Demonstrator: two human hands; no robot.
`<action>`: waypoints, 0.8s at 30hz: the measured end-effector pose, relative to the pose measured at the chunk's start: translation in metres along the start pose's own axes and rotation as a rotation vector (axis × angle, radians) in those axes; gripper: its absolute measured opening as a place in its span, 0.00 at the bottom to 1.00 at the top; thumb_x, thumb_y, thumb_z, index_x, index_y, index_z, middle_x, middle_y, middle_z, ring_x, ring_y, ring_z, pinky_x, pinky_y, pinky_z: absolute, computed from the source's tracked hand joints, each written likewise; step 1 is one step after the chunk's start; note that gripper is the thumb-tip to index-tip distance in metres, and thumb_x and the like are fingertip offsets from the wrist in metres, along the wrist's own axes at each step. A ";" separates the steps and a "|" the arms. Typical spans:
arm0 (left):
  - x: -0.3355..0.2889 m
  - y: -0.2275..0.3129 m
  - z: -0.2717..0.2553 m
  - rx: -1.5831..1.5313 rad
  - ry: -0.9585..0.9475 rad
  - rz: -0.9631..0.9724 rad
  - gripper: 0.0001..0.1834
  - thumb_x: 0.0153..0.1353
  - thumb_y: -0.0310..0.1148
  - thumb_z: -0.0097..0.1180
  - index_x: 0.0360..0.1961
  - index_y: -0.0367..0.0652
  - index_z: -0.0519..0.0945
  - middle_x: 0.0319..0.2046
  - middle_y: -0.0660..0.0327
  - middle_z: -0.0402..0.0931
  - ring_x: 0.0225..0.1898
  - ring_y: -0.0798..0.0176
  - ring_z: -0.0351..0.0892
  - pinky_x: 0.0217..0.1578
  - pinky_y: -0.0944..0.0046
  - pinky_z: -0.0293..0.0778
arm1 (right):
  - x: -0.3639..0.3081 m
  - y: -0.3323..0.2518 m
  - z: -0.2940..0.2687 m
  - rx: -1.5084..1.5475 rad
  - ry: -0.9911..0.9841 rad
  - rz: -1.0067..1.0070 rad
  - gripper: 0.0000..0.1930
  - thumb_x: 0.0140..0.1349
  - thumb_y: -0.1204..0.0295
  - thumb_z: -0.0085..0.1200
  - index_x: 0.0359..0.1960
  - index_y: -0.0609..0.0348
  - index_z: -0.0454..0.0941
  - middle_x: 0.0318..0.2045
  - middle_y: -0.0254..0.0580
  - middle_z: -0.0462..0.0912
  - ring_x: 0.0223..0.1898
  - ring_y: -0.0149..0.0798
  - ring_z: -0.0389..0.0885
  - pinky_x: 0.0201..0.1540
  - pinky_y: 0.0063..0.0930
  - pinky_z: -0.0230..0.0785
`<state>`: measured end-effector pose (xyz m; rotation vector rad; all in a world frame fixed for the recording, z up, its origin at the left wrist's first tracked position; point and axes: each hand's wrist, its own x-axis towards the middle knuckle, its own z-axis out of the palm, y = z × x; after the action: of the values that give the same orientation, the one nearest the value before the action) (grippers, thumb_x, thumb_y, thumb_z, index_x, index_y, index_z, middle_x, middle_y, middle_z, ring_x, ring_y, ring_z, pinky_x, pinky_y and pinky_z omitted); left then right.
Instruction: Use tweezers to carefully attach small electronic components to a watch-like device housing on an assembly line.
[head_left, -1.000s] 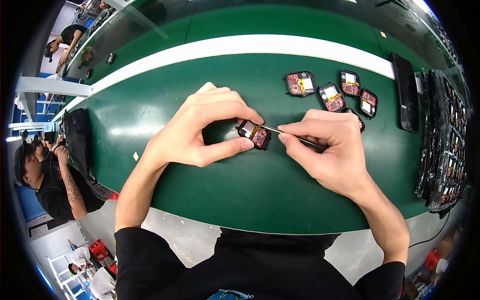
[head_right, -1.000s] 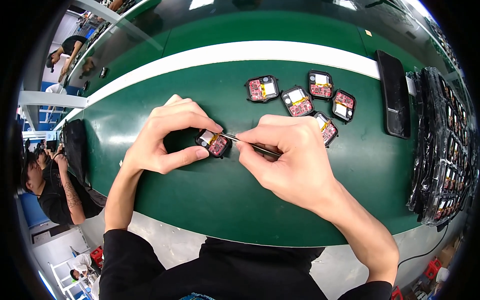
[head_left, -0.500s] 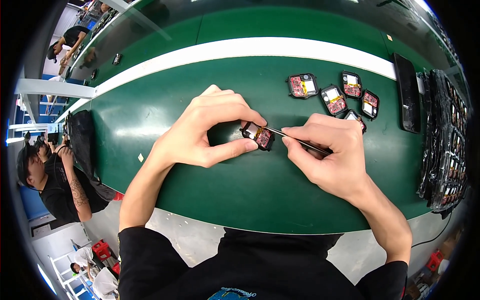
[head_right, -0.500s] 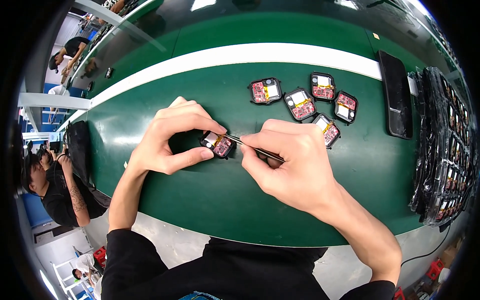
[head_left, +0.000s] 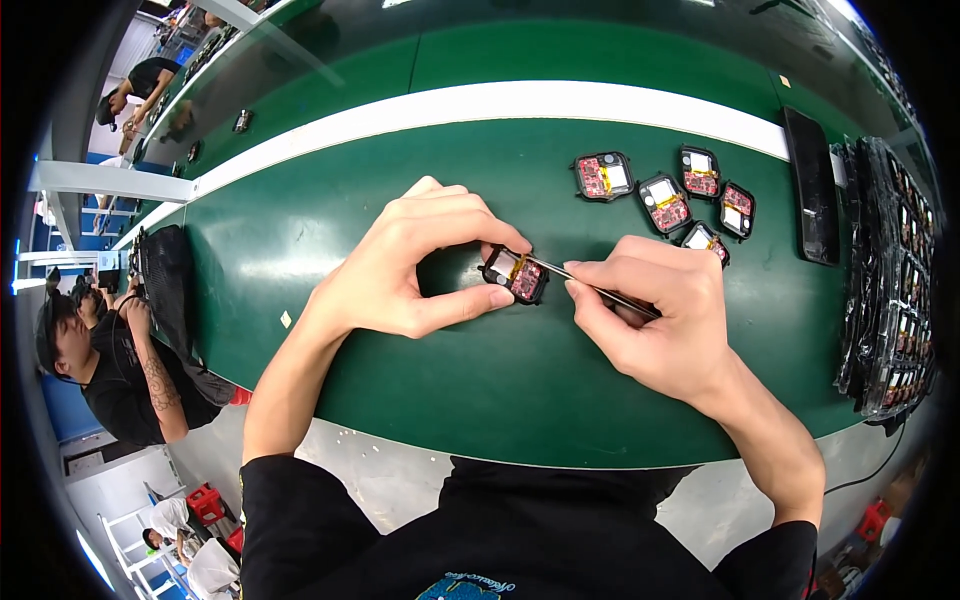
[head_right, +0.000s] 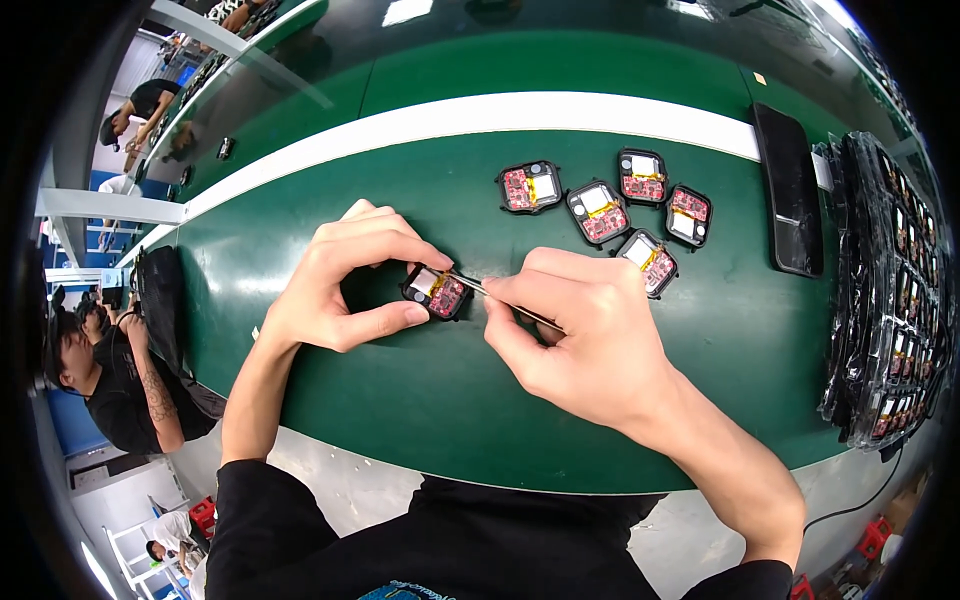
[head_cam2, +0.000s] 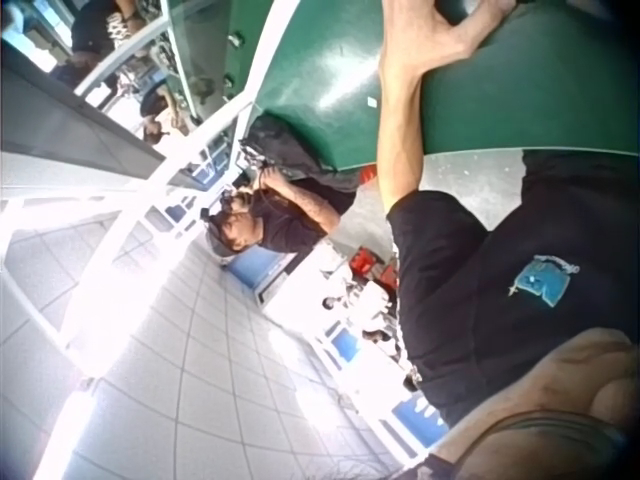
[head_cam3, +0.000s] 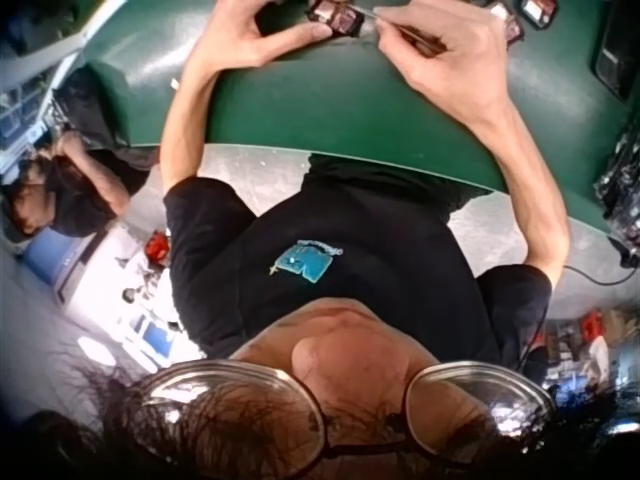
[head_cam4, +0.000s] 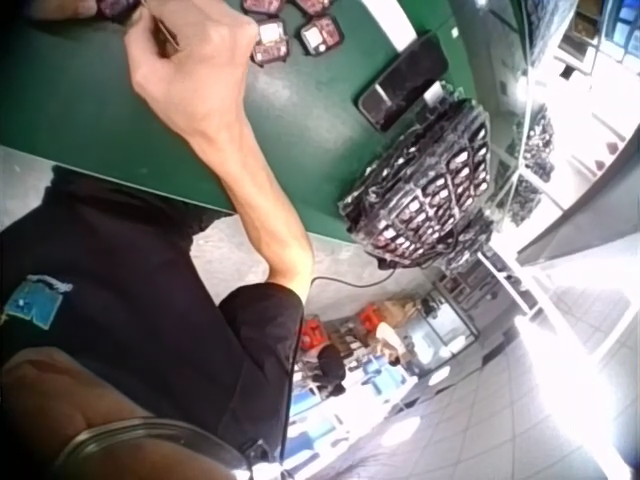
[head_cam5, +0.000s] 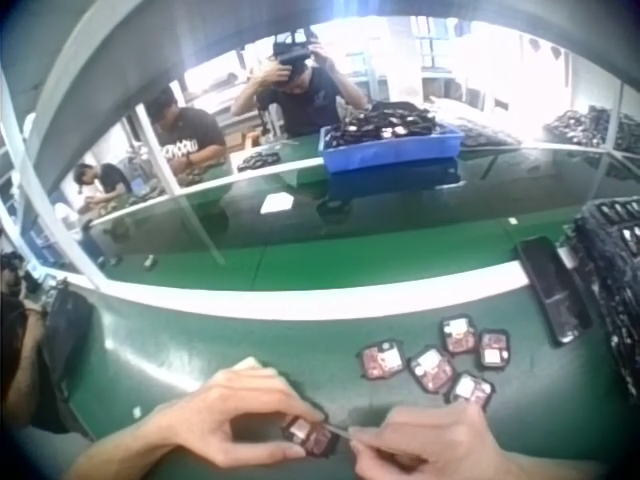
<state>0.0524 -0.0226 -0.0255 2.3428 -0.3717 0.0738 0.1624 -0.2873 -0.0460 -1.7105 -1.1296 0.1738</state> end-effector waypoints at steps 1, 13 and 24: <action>0.000 0.000 0.000 -0.008 -0.006 -0.008 0.23 0.51 0.34 0.79 0.50 0.41 0.93 0.40 0.60 0.91 0.41 0.58 0.86 0.48 0.59 0.69 | 0.000 -0.001 -0.001 0.008 0.003 0.026 0.06 0.59 0.83 0.71 0.37 0.66 0.92 0.21 0.38 0.81 0.17 0.32 0.79 0.19 0.29 0.64; 0.001 -0.003 0.002 -0.003 0.005 -0.007 0.23 0.51 0.33 0.79 0.50 0.41 0.93 0.39 0.61 0.91 0.40 0.60 0.85 0.46 0.60 0.68 | -0.001 0.001 0.004 0.023 0.009 0.018 0.05 0.60 0.83 0.70 0.37 0.66 0.92 0.21 0.39 0.80 0.17 0.35 0.78 0.19 0.32 0.65; 0.000 0.006 0.003 0.009 0.035 -0.031 0.25 0.50 0.34 0.83 0.51 0.44 0.92 0.34 0.65 0.86 0.36 0.64 0.81 0.44 0.61 0.66 | -0.002 0.000 0.000 -0.075 0.023 -0.114 0.05 0.60 0.82 0.72 0.37 0.64 0.91 0.23 0.37 0.81 0.17 0.37 0.77 0.18 0.32 0.64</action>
<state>0.0507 -0.0285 -0.0237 2.3521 -0.3179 0.1016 0.1615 -0.2888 -0.0467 -1.7044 -1.2263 0.0407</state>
